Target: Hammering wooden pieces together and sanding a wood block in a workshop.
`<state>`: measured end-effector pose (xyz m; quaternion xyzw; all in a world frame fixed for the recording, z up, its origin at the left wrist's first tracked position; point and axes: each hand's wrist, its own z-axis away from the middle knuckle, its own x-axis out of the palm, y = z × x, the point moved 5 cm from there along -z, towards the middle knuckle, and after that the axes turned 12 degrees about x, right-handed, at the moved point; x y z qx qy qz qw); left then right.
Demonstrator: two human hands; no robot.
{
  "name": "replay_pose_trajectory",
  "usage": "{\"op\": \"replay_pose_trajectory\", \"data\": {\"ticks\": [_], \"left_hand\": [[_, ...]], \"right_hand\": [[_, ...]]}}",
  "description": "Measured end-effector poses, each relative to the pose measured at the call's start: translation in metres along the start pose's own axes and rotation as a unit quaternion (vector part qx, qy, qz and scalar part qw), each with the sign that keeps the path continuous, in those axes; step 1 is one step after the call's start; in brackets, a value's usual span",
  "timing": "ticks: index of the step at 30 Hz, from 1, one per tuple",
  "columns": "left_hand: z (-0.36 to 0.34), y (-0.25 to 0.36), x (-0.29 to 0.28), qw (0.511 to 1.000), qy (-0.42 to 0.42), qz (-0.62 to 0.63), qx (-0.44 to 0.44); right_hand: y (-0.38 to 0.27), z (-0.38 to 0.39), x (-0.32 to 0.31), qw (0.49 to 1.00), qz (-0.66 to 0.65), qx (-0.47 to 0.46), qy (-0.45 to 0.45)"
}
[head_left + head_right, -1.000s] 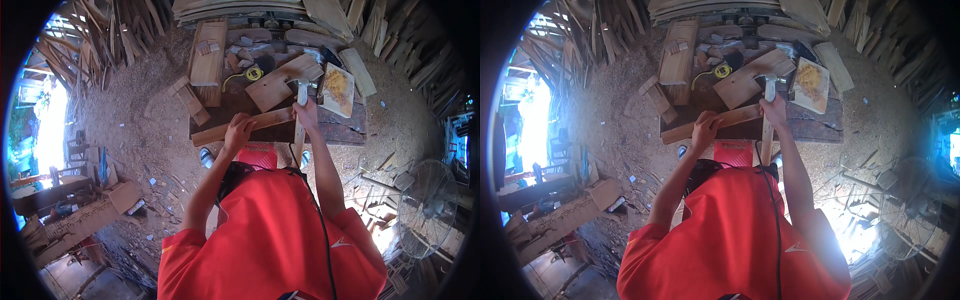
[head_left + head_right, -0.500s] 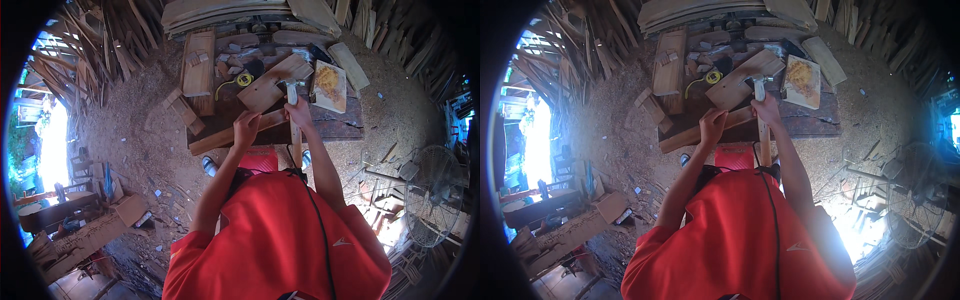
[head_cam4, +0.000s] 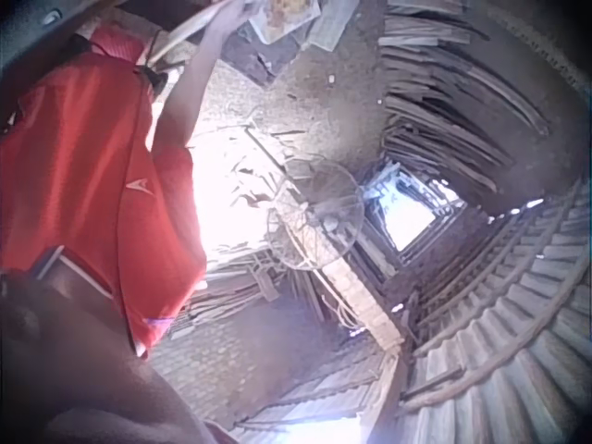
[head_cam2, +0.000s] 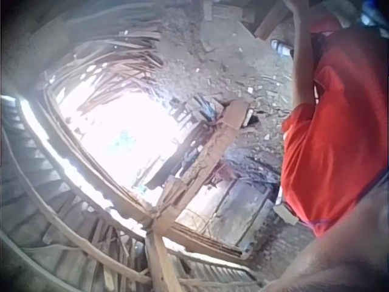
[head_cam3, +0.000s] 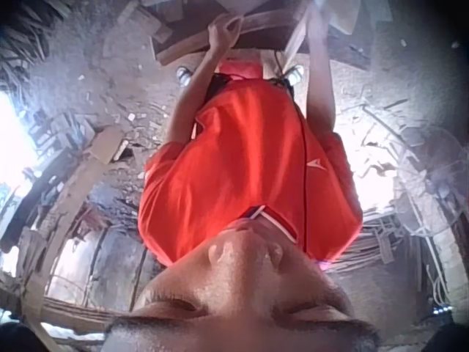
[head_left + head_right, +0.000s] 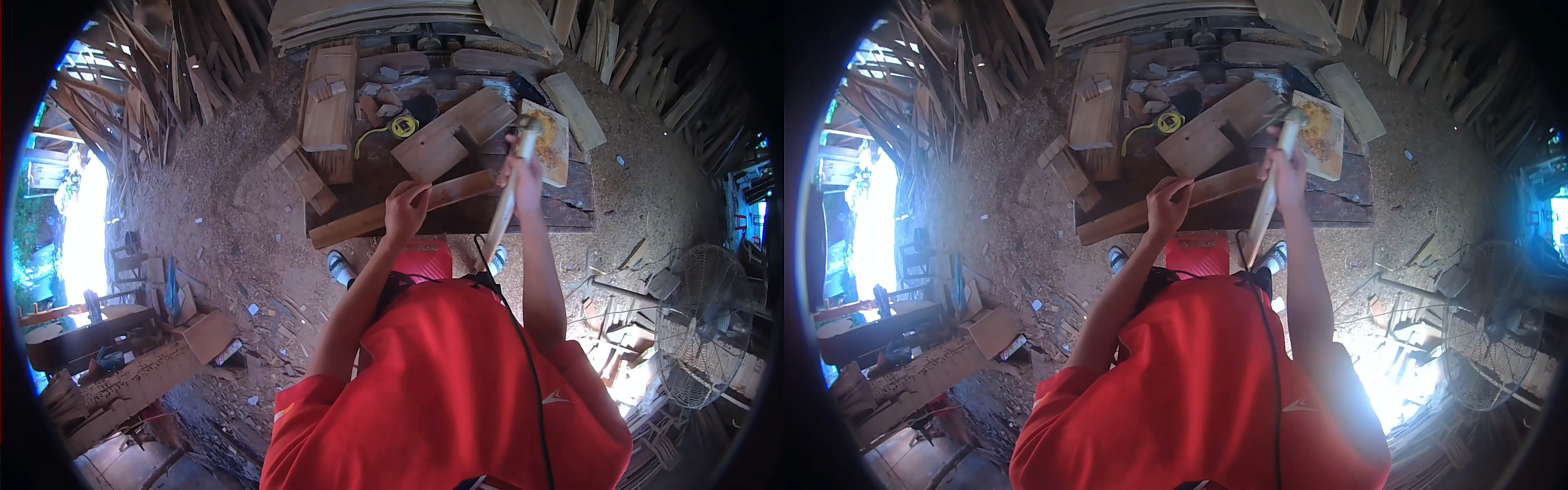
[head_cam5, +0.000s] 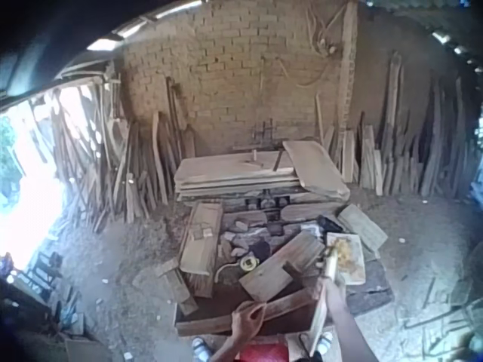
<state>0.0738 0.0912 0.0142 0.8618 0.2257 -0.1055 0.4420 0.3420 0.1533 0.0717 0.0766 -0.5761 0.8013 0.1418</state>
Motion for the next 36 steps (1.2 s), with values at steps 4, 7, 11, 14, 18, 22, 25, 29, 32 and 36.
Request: {"op": "replay_pose_trajectory", "data": {"ticks": [4,7,11,14,18,22,25,29,32,36], "left_hand": [[0.000,0.000,-0.002,1.000,0.003,0.007,0.003],[0.001,-0.001,0.000,1.000,0.006,0.008,-0.008],[-0.002,0.004,0.010,1.000,-0.010,-0.014,0.019],[-0.012,0.013,0.023,0.999,-0.031,-0.008,0.028],[-0.032,0.017,0.060,0.996,-0.068,0.021,0.051],[-0.033,0.012,0.089,0.995,-0.059,0.080,0.031],[-0.028,0.006,0.091,0.997,-0.056,0.050,0.027],[-0.027,-0.005,0.097,0.996,-0.073,0.047,-0.005],[-0.027,-0.008,0.099,0.994,-0.063,0.059,-0.063],[-0.029,-0.005,0.096,0.992,-0.054,0.090,-0.076]], "right_hand": [[-0.065,0.050,0.017,0.991,-0.079,-0.037,-0.097],[-0.037,0.048,-0.018,0.987,-0.135,0.090,-0.008],[0.017,0.035,-0.107,0.965,0.150,0.080,0.200],[0.027,0.059,-0.111,0.971,0.146,0.070,0.174],[0.034,0.082,-0.113,0.972,0.130,0.042,0.190],[0.051,0.097,-0.124,0.969,0.177,0.077,0.155],[0.057,0.114,-0.124,0.955,0.236,0.098,0.151],[0.062,0.130,-0.120,0.963,0.211,0.087,0.143],[0.070,0.135,-0.120,0.967,0.203,0.088,0.123],[0.083,0.136,-0.122,0.963,0.214,0.098,0.128]]}}
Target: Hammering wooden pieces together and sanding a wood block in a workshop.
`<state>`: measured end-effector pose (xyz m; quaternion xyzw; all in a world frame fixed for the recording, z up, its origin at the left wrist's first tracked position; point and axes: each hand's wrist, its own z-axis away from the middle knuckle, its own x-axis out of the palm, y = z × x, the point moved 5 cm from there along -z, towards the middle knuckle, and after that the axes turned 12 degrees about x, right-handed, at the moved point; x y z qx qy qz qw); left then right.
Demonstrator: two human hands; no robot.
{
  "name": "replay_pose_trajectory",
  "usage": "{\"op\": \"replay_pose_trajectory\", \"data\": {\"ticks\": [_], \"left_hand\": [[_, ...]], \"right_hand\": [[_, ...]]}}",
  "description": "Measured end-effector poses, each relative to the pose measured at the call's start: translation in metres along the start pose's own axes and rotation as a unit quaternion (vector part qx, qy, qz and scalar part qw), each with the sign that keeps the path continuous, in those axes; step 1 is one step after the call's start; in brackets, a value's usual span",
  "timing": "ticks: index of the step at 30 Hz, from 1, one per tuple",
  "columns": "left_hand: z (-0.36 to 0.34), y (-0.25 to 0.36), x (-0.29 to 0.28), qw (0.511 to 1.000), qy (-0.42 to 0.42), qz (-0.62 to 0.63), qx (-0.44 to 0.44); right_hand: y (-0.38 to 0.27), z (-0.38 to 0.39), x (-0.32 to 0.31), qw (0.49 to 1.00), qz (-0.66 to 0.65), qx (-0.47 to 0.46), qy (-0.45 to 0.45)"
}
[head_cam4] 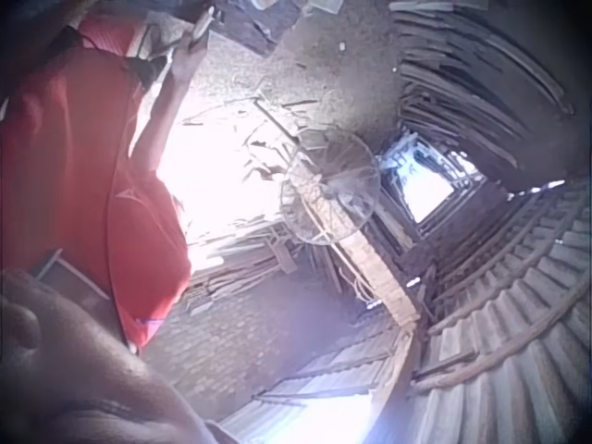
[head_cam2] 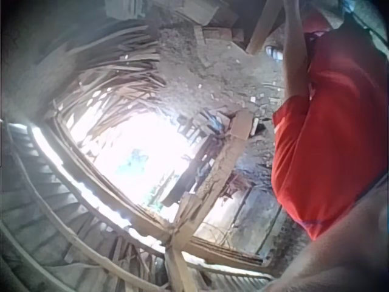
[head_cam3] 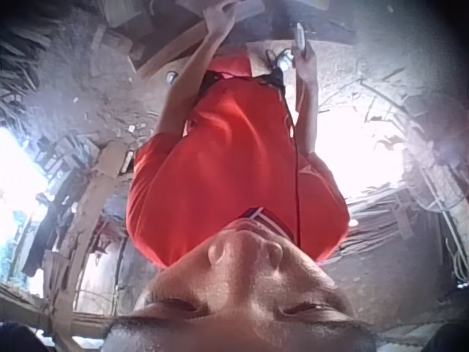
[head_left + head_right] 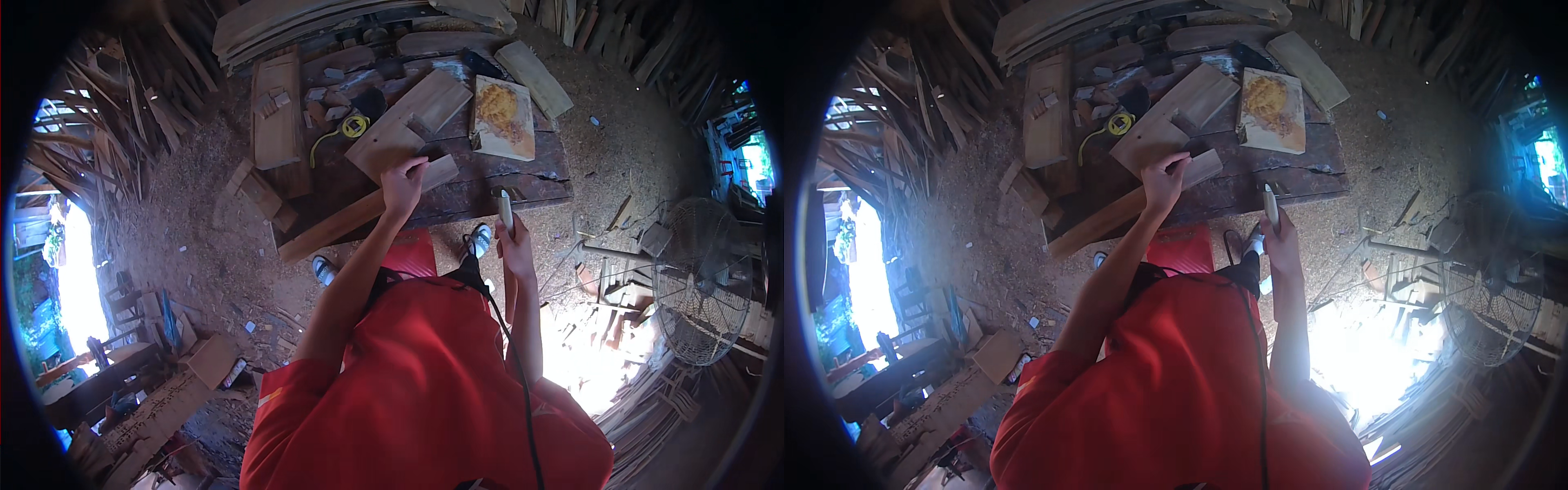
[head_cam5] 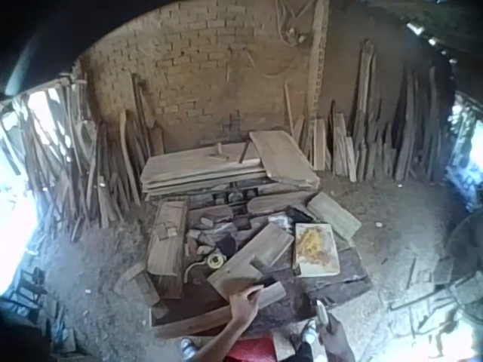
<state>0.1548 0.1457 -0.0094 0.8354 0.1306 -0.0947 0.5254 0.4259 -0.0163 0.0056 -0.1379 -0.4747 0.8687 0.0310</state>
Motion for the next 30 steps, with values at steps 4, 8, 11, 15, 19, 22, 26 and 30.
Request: {"op": "replay_pose_trajectory", "data": {"ticks": [4,8,11,15,19,22,26,30], "left_hand": [[0.001,0.003,0.000,1.000,-0.011,-0.007,0.011],[0.000,0.002,-0.001,1.000,-0.003,0.002,0.018],[0.001,0.000,-0.001,0.999,-0.027,-0.028,0.024],[0.001,0.000,-0.002,0.997,-0.029,-0.049,0.047],[0.000,0.003,-0.001,0.996,-0.019,-0.048,0.069],[0.001,0.003,-0.001,0.996,-0.024,-0.049,0.064],[0.002,0.003,0.000,0.997,-0.024,-0.046,0.063],[0.005,0.001,0.002,0.998,-0.009,-0.027,0.064]], "right_hand": [[0.000,-0.002,0.004,1.000,0.004,-0.013,-0.001],[-0.002,-0.006,0.008,1.000,0.026,-0.014,-0.003],[-0.005,-0.007,0.010,0.997,0.071,-0.018,0.002],[-0.011,-0.003,0.017,0.999,0.049,-0.018,-0.007],[-0.006,-0.005,0.019,0.999,0.045,-0.018,-0.011],[-0.008,-0.005,0.023,0.997,0.064,-0.030,-0.013],[-0.015,-0.001,0.027,0.998,0.062,-0.024,-0.015],[-0.019,-0.001,0.029,0.999,0.044,-0.001,-0.015]]}}
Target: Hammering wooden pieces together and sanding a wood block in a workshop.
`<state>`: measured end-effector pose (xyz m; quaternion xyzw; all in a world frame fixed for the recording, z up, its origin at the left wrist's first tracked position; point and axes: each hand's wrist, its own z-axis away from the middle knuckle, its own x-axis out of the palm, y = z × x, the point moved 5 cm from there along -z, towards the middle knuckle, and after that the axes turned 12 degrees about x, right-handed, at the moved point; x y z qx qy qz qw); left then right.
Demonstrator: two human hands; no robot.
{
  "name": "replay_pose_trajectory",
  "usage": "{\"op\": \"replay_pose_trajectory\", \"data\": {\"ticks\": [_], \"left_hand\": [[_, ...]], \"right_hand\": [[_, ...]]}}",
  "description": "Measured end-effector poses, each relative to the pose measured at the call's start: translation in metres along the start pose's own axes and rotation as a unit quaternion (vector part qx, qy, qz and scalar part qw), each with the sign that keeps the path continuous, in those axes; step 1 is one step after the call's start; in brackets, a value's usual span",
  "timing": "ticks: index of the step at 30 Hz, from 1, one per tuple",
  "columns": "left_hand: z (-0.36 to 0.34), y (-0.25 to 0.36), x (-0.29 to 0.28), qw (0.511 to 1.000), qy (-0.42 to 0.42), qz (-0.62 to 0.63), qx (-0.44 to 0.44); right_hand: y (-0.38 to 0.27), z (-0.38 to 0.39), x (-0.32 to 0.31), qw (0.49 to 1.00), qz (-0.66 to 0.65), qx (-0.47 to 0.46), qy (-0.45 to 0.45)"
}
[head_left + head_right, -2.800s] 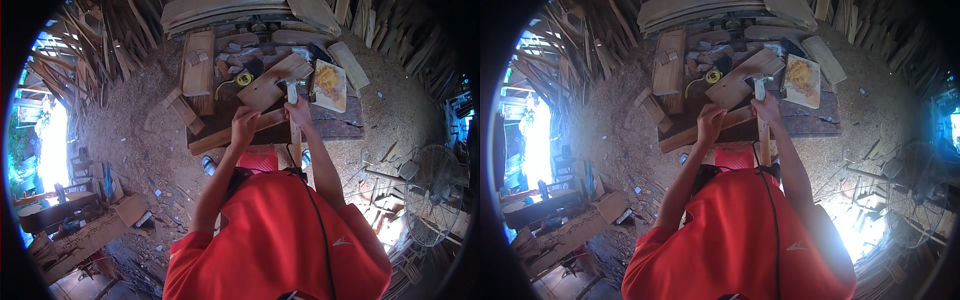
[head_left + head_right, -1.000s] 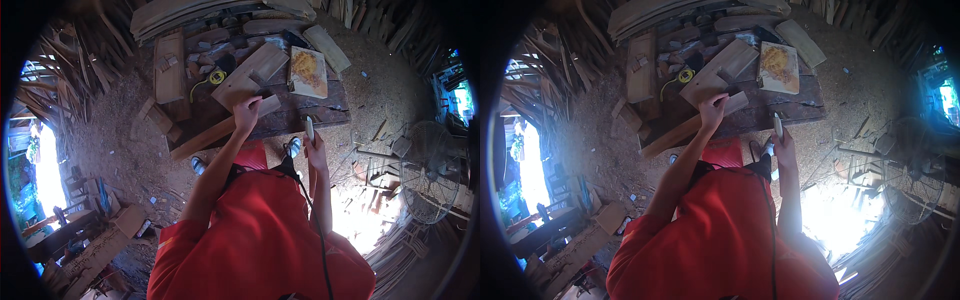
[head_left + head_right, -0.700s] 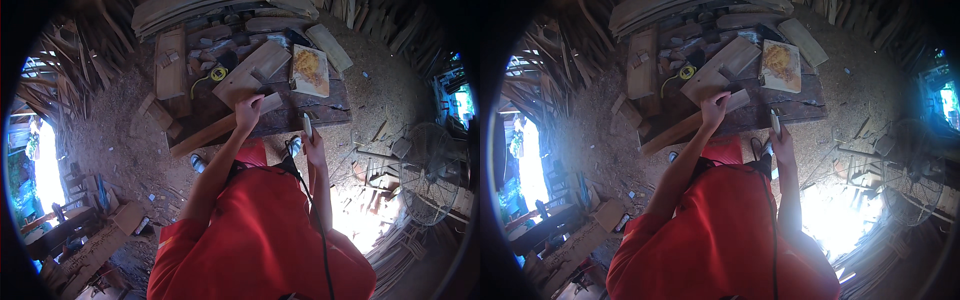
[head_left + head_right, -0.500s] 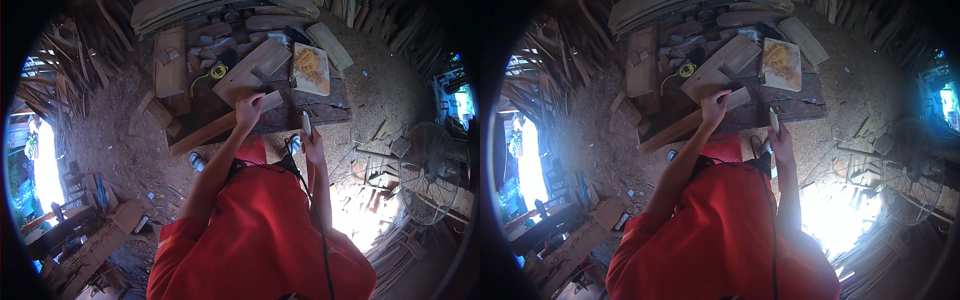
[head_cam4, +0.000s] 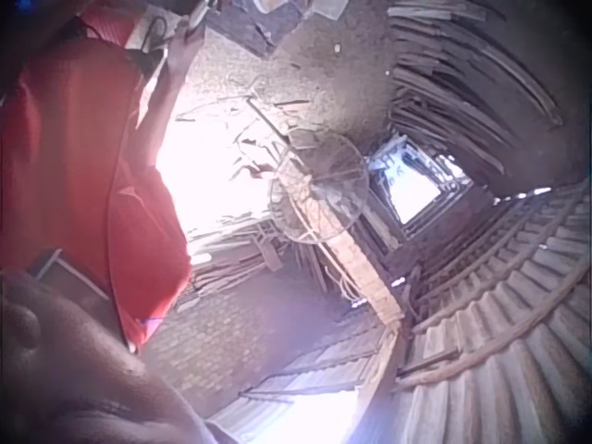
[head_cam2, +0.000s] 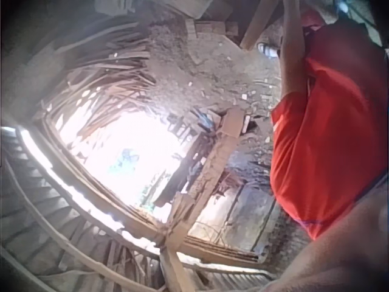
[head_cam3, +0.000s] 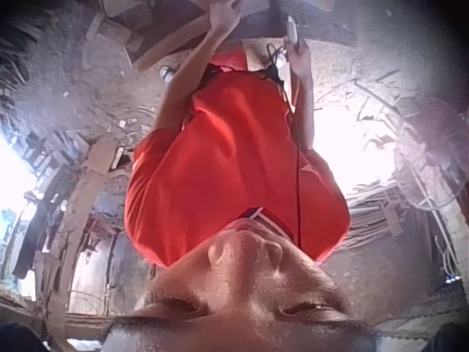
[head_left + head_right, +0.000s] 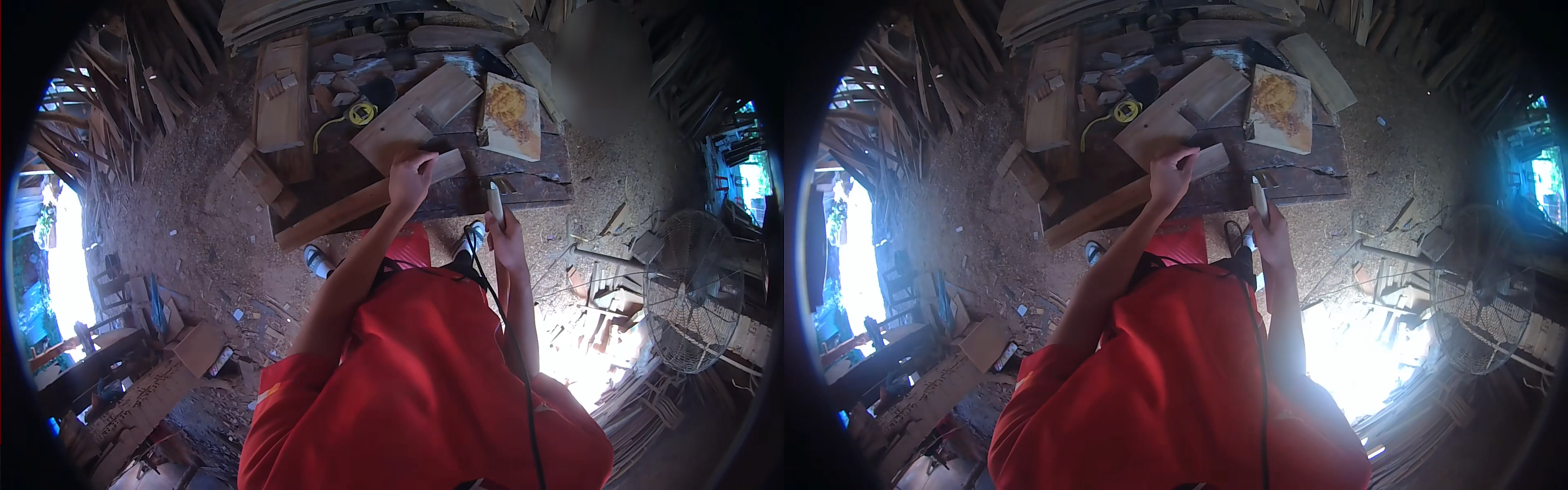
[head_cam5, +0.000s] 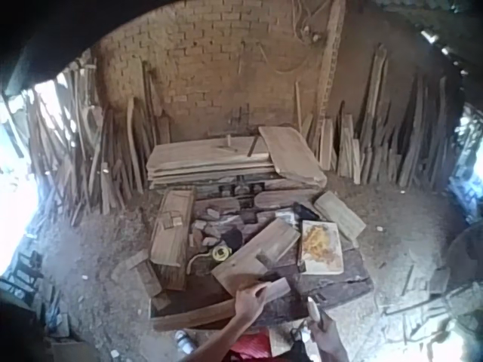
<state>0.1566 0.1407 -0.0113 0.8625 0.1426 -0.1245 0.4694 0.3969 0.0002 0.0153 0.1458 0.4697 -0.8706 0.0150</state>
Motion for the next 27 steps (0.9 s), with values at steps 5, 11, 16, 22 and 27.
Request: {"op": "replay_pose_trajectory", "data": {"ticks": [5,11,16,22,27], "left_hand": [[-0.003,0.010,-0.002,0.997,0.006,-0.054,0.063],[-0.005,0.017,0.000,0.987,-0.012,-0.098,0.129],[-0.001,0.018,0.005,0.988,-0.012,-0.110,0.112],[0.001,0.008,0.004,0.993,-0.006,-0.099,0.070],[-0.001,0.011,0.006,0.994,-0.010,-0.088,0.066]], "right_hand": [[-0.001,-0.006,-0.001,0.999,0.036,0.009,0.003],[-0.012,-0.017,0.007,0.994,0.085,-0.055,0.029],[-0.033,-0.028,0.021,0.986,0.158,-0.056,0.020],[-0.089,-0.012,0.041,0.982,0.112,-0.153,0.019],[-0.069,-0.034,0.047,0.975,0.165,-0.145,0.019]]}}
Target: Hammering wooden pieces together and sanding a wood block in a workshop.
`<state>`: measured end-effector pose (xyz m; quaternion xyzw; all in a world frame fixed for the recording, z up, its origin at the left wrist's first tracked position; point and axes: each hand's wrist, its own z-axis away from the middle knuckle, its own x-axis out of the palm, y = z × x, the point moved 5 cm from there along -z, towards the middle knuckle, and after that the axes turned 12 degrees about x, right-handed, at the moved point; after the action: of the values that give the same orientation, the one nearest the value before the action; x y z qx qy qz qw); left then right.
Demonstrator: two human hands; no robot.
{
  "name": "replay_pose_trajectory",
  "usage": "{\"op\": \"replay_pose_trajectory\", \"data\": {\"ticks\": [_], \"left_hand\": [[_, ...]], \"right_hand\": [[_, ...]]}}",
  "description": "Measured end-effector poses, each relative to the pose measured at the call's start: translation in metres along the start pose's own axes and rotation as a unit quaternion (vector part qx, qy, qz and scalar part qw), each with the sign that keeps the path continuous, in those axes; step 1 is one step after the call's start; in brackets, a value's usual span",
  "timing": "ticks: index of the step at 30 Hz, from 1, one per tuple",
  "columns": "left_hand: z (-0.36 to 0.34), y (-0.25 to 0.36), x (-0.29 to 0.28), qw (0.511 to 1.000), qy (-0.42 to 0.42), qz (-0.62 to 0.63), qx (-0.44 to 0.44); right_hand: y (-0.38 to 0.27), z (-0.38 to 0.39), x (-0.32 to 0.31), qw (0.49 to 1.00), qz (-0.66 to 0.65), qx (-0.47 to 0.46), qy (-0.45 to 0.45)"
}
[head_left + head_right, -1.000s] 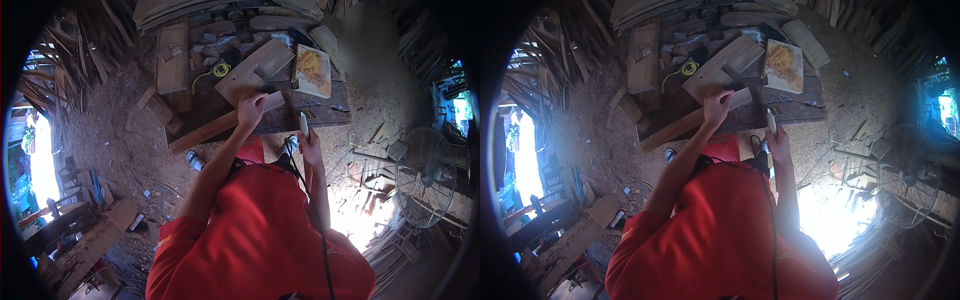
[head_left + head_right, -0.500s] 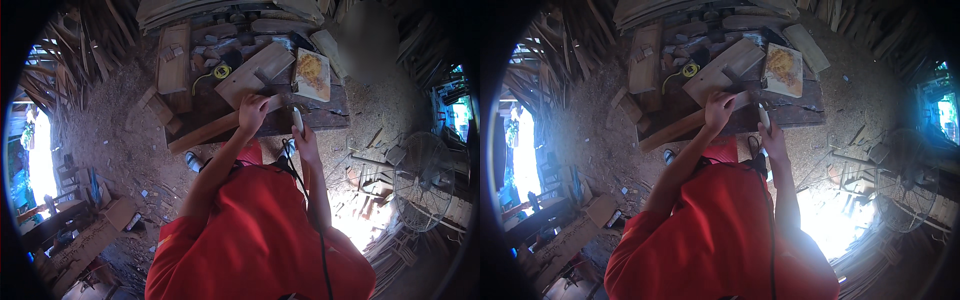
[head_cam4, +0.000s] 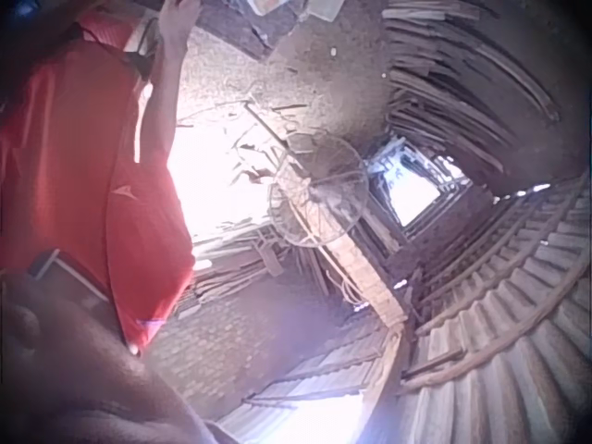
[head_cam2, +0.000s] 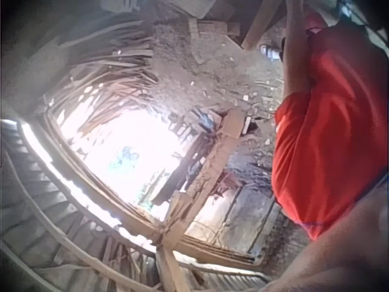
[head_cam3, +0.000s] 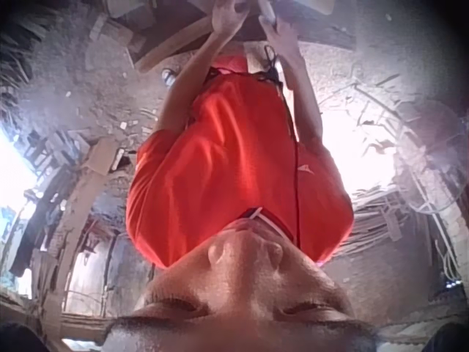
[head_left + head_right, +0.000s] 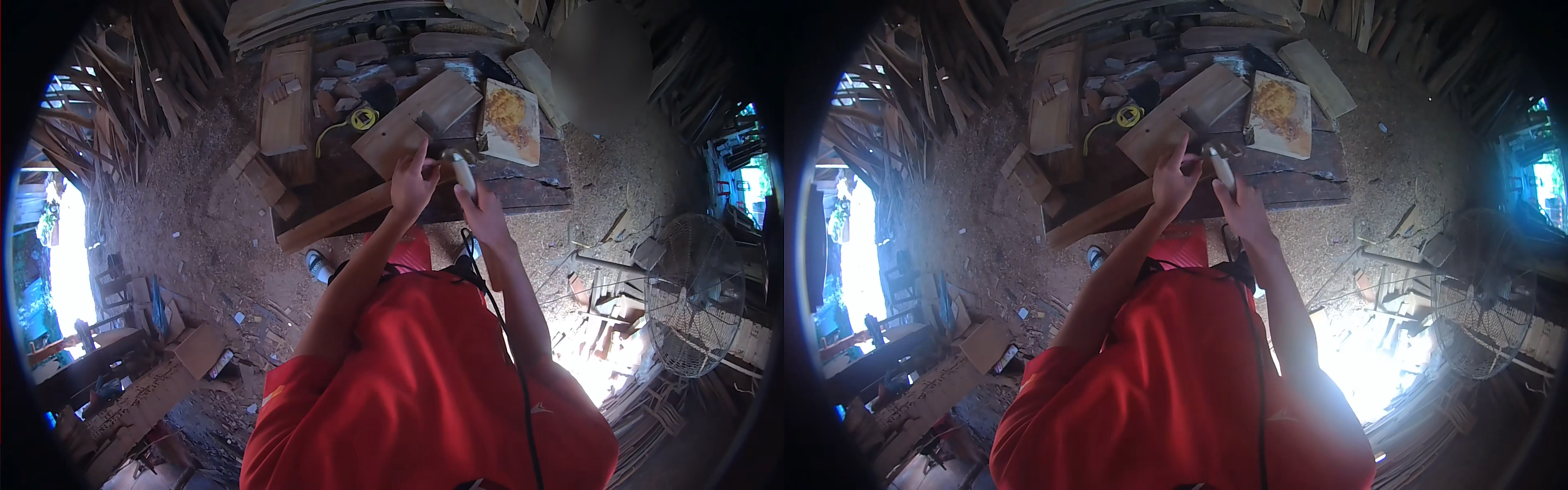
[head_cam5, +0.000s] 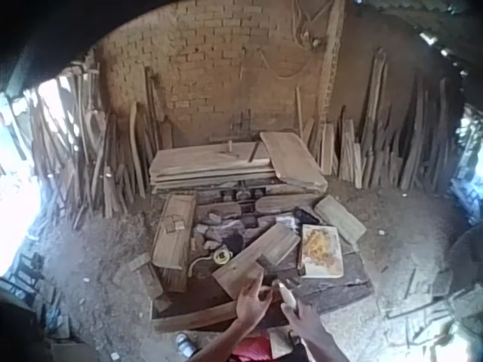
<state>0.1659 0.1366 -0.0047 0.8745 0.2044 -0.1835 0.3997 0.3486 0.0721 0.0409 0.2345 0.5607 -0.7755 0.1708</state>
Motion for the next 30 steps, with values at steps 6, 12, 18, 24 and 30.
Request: {"op": "replay_pose_trajectory", "data": {"ticks": [6,12,18,24,30], "left_hand": [[0.006,-0.006,-0.005,1.000,0.004,-0.002,-0.013],[0.002,-0.003,-0.001,0.997,-0.021,0.044,-0.058],[0.003,-0.007,-0.005,0.997,-0.008,0.047,-0.059],[0.004,-0.012,-0.001,0.992,-0.007,0.087,-0.095],[-0.001,0.002,-0.018,0.998,-0.033,0.035,-0.027]], "right_hand": [[-0.032,0.014,-0.010,1.000,-0.012,-0.004,0.015],[-0.021,0.007,-0.002,0.996,0.089,-0.013,0.010],[-0.037,0.016,-0.001,1.000,0.017,-0.005,0.002],[-0.031,0.014,0.000,0.997,0.034,-0.058,0.038],[-0.053,0.025,-0.016,0.999,-0.006,-0.031,0.032]]}}
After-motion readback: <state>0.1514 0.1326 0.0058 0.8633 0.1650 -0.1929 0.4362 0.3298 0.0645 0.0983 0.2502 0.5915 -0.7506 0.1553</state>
